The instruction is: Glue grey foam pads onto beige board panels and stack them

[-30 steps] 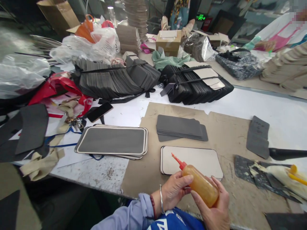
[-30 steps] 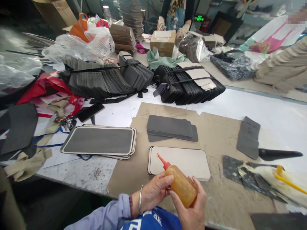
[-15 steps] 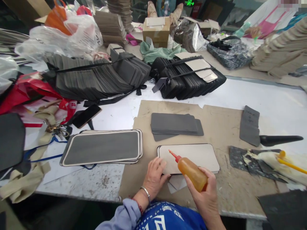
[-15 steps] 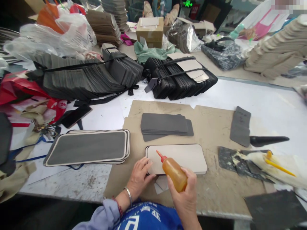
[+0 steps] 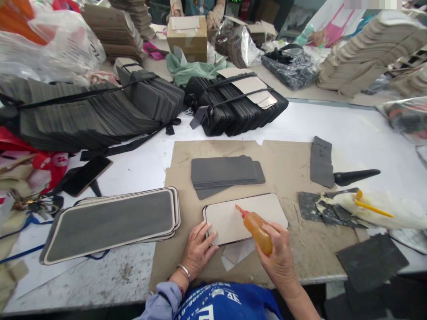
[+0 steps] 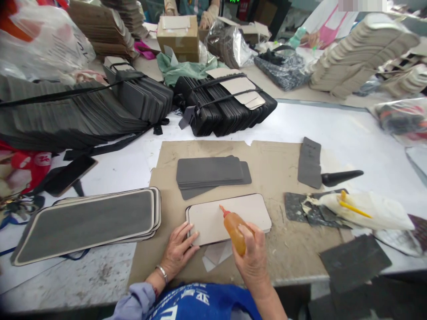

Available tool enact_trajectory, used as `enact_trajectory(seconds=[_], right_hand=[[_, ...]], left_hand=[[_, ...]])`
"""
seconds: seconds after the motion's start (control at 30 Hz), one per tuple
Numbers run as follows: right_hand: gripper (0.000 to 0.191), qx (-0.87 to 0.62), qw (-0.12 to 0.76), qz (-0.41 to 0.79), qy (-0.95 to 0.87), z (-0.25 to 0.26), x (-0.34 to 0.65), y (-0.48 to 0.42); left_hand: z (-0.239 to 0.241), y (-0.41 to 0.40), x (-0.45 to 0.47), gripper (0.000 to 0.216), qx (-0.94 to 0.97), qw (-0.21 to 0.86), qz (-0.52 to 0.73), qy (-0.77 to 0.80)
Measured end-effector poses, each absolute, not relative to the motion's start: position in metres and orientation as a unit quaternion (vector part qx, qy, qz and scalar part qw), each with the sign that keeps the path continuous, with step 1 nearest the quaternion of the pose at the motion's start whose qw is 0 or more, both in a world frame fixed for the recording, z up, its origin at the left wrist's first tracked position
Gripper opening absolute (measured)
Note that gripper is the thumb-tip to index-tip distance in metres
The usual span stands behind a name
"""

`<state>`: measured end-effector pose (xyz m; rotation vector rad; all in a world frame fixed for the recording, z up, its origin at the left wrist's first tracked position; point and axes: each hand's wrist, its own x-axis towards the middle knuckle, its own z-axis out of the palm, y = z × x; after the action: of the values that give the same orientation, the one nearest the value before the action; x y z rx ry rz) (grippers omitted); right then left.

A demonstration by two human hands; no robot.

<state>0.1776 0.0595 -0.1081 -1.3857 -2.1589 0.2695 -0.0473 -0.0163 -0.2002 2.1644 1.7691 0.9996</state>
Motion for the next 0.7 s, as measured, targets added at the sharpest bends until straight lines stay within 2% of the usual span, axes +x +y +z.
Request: enact_trajectory(seconds=[0.17,0.3,0.43,0.5,0.57,0.7], right_hand=[[0.038,-0.567,0.265,0.030,-0.779,-0.106,0.227,0.075],[0.039,-0.584,0.261,0.007,-0.769,-0.103,0.228,0.067],[0.042,-0.533,0.265,0.122,-0.794,-0.097,0.183,0.030],[0.044,-0.500,0.265,0.188,-0.803,-0.094,0.164,0.015],[0.043,-0.496,0.264,0.204,-0.801,-0.094,0.163,0.011],[0.036,-0.569,0.276,0.076,-0.771,-0.097,0.212,0.036]], left_hand=[[-0.200,-0.016,-0.048,0.030,0.734,0.084,0.321,0.592],[-0.196,-0.017,-0.049,0.034,0.740,0.103,0.310,0.588],[-0.194,-0.019,-0.053,0.040,0.723,0.131,0.335,0.590],[-0.195,-0.019,-0.055,0.037,0.723,0.130,0.342,0.586],[-0.196,-0.018,-0.056,0.031,0.727,0.129,0.343,0.581],[-0.196,-0.017,-0.058,0.027,0.728,0.130,0.353,0.574]])
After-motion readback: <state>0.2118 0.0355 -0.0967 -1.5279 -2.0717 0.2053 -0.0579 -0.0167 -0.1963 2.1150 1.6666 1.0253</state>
